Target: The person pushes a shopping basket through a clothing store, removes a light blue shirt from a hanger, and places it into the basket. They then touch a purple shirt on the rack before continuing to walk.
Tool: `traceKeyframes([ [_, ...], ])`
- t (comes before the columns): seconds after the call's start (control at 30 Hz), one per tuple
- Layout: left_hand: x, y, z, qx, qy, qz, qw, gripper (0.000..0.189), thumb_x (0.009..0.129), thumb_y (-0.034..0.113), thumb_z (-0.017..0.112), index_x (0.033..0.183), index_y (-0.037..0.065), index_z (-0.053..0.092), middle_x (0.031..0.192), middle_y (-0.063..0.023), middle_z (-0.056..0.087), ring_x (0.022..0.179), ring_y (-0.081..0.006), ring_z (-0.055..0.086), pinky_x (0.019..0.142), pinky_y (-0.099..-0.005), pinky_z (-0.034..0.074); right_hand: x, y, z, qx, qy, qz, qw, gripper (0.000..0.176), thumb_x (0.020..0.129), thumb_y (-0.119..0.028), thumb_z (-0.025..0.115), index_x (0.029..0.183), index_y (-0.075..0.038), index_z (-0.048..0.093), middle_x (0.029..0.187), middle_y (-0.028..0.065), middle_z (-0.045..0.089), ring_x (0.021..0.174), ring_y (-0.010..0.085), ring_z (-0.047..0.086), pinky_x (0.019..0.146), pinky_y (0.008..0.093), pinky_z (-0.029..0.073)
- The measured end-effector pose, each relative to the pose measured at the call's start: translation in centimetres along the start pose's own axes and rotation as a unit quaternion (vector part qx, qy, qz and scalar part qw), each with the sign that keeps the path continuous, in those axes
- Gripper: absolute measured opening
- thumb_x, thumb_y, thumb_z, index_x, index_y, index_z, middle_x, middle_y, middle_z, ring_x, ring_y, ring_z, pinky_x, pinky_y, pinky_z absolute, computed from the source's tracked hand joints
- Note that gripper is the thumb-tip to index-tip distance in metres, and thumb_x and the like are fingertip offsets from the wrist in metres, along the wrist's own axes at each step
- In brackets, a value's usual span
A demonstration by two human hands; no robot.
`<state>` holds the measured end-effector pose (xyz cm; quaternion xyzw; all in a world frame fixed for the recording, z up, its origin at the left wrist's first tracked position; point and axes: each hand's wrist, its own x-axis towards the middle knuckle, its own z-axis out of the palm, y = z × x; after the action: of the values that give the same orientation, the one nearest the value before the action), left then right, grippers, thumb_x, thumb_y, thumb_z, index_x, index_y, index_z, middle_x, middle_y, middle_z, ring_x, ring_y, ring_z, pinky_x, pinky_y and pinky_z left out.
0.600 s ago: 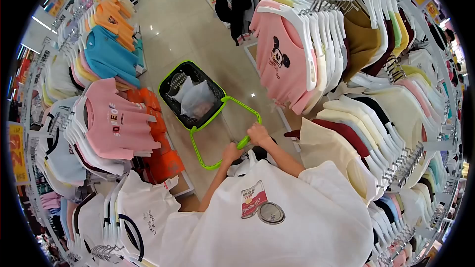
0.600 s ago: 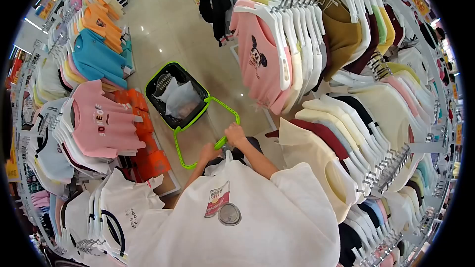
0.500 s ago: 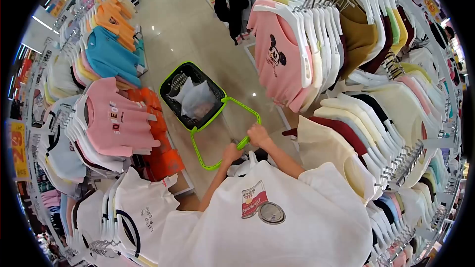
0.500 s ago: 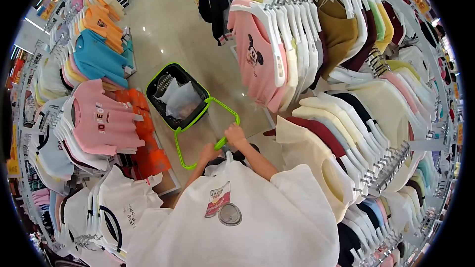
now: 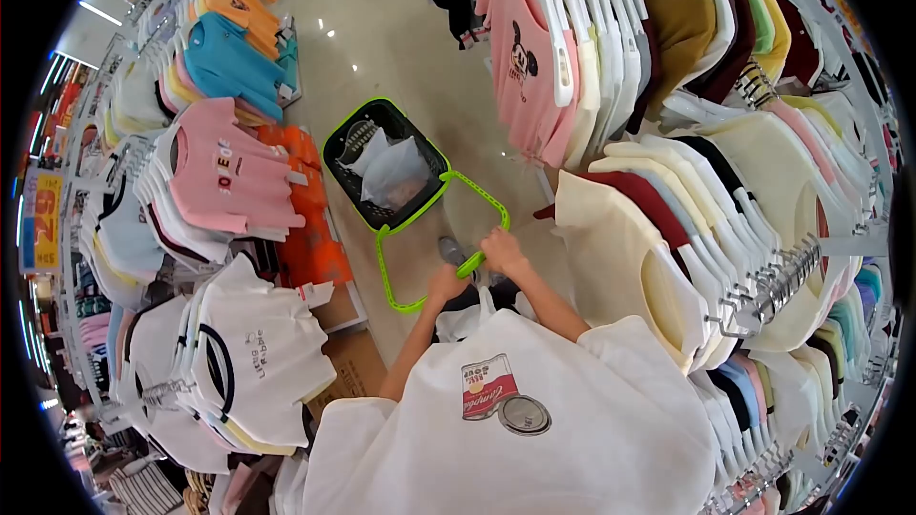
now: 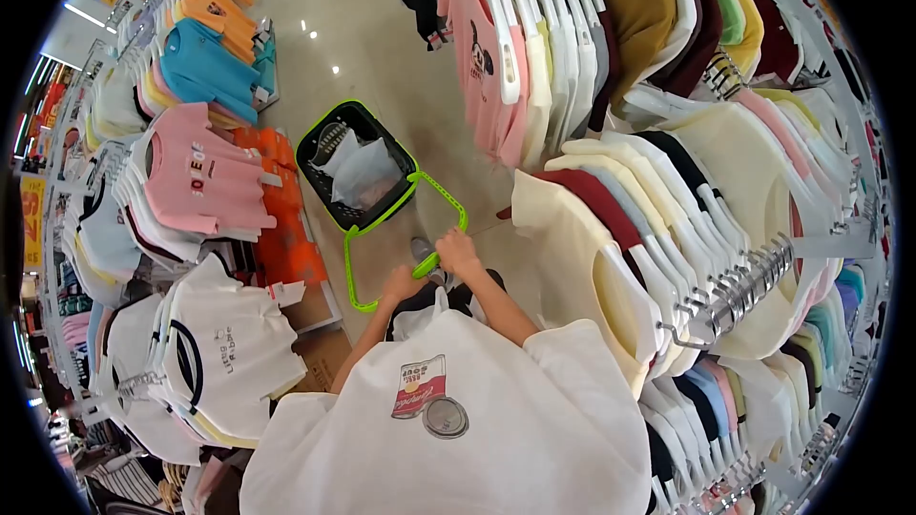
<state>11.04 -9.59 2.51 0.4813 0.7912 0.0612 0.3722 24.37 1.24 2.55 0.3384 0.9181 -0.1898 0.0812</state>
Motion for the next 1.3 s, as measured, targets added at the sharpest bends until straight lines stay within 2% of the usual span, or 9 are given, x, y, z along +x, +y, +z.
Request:
traceKeyframes([
  [0.3,-5.7,0.3,3.7,0.036,-0.006,0.017,0.999,0.039,0.066,0.037,0.062,0.077,0.0,0.064,0.077,-0.0225,0.061,0.073,-0.0371,0.06,0.066,-0.0448,0.048,-6.1,-0.6,2.9,-0.006,0.003,-0.005,1.0,0.018,0.065,-0.018,0.063,0.077,-0.005,0.065,0.087,0.0135,0.063,0.094,0.0268,0.056,0.09,0.0338,0.041],
  [0.37,-7.3,0.5,4.0,0.029,-0.041,0.009,0.999,0.04,0.065,0.037,0.062,0.076,-0.001,0.064,0.076,-0.023,0.061,0.071,-0.0372,0.06,0.065,-0.0445,0.048,-7.6,-0.8,4.0,-0.016,-0.017,-0.008,1.0,0.019,0.065,-0.018,0.064,0.078,-0.004,0.064,0.086,0.0131,0.063,0.094,0.0279,0.056,0.089,0.0344,0.041],
  [0.5,-9.3,-2.3,8.0,0.014,-0.061,0.037,0.997,0.047,0.065,0.043,0.061,0.078,-0.003,0.063,0.076,-0.0245,0.06,0.071,-0.0378,0.061,0.065,-0.0441,0.048,-11.5,-2.5,5.1,0.003,-0.03,0.006,1.0,0.022,0.061,-0.019,0.066,0.078,-0.005,0.064,0.083,0.0133,0.062,0.09,0.0289,0.055,0.084,0.037,0.043],
  [0.6,-11.1,-3.7,9.9,-0.004,-0.056,0.05,0.997,0.047,0.066,0.043,0.061,0.079,-0.003,0.063,0.075,-0.0237,0.061,0.071,-0.0374,0.061,0.063,-0.044,0.047,-13.6,-4.2,5.5,-0.017,-0.021,-0.009,1.0,0.016,0.065,-0.015,0.062,0.076,-0.003,0.064,0.085,0.0136,0.062,0.09,0.029,0.057,0.085,0.0368,0.044],
  [0.7,-13.4,-4.5,12.2,-0.04,-0.065,0.01,0.997,0.045,0.066,0.042,0.062,0.079,-0.001,0.064,0.076,-0.0226,0.061,0.071,-0.0367,0.061,0.064,-0.0437,0.047,-16.3,-5.5,7.1,-0.017,-0.056,0.024,0.998,0.019,0.063,-0.019,0.064,0.078,-0.007,0.065,0.086,0.0154,0.061,0.088,0.0311,0.055,0.08,0.0406,0.045],
  [0.8,-15.5,-5.0,14.1,-0.001,-0.089,0.003,0.996,0.045,0.066,0.044,0.063,0.085,0.002,0.064,0.082,-0.0207,0.062,0.077,-0.035,0.061,0.067,-0.0419,0.049,-18.9,-6.4,8.6,-0.003,-0.03,0.027,0.999,0.018,0.064,-0.018,0.063,0.079,-0.008,0.065,0.085,0.0157,0.06,0.09,0.0318,0.055,0.08,0.0415,0.045],
  [0.97,-18.2,-6.6,16.3,-0.007,-0.083,0.022,0.996,0.043,0.066,0.041,0.063,0.087,0.003,0.064,0.09,-0.0198,0.062,0.085,-0.0335,0.06,0.076,-0.0414,0.048,-22.0,-8.1,9.2,-0.016,-0.044,0.009,0.999,0.019,0.065,-0.017,0.061,0.078,-0.002,0.064,0.086,0.0161,0.062,0.092,0.0308,0.056,0.083,0.0388,0.045],
  [1.17,-21.6,-7.2,18.7,0.021,-0.072,0.017,0.997,0.041,0.065,0.037,0.063,0.087,0.003,0.065,0.089,-0.0196,0.062,0.084,-0.0338,0.06,0.075,-0.0412,0.048,-25.5,-9.3,10.7,-0.046,-0.082,-0.003,0.996,0.025,0.064,-0.023,0.063,0.079,-0.004,0.065,0.085,0.0183,0.061,0.088,0.0325,0.056,0.083,0.0395,0.044],
  [1.3,-23.7,-7.3,20.1,0.017,-0.06,0.026,0.998,0.039,0.065,0.036,0.064,0.087,0.003,0.065,0.088,-0.0205,0.062,0.083,-0.0345,0.06,0.074,-0.0413,0.049,-27.8,-9.2,12.9,-0.046,-0.064,-0.026,0.997,0.026,0.064,-0.026,0.063,0.077,-0.004,0.065,0.082,0.0186,0.061,0.086,0.0334,0.056,0.083,0.0396,0.043],
])
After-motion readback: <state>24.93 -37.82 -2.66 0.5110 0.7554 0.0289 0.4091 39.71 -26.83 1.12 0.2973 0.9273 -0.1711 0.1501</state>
